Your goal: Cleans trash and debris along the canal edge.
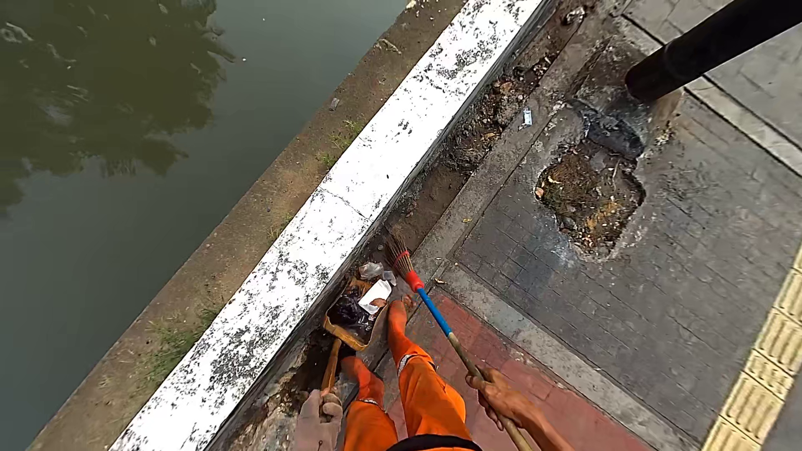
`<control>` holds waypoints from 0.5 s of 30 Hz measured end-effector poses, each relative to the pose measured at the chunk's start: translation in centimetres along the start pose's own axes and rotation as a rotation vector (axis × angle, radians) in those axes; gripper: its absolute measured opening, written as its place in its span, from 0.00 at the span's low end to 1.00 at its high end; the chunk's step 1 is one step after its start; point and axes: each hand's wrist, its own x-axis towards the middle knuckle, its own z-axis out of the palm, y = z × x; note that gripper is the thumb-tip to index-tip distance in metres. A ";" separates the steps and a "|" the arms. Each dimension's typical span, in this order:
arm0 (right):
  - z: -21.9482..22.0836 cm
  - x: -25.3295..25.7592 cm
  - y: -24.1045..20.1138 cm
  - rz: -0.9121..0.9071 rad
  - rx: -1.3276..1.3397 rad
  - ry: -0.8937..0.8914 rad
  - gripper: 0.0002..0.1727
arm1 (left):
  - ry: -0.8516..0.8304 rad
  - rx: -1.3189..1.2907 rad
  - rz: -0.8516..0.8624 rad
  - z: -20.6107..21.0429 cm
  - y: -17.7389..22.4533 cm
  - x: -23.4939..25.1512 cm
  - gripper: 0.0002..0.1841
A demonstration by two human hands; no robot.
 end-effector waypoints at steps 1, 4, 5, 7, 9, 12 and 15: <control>-0.5 2.3 -1.3 0.031 -0.046 0.034 0.16 | 0.025 0.021 0.020 0.4 -0.5 -0.2 0.09; 0.5 9.4 -4.1 0.085 -0.327 0.091 0.21 | 0.077 0.136 0.062 2.9 -3.2 0.7 0.09; 1.9 11.0 -4.3 0.102 -0.439 0.076 0.25 | 0.085 0.169 0.069 3.9 -4.1 1.2 0.09; 5.7 11.8 -3.1 0.146 -0.595 -0.003 0.31 | 0.091 0.249 0.081 5.1 -5.2 2.0 0.08; 8.6 10.2 -0.7 0.142 -0.654 -0.108 0.28 | 0.079 0.265 0.067 5.4 -5.5 2.9 0.07; 10.3 6.9 2.0 0.167 -0.706 -0.210 0.28 | 0.071 0.197 0.032 5.5 -4.5 3.4 0.08; 9.7 4.2 3.9 0.167 -0.694 -0.241 0.26 | 0.068 0.170 0.025 5.3 -3.7 3.2 0.09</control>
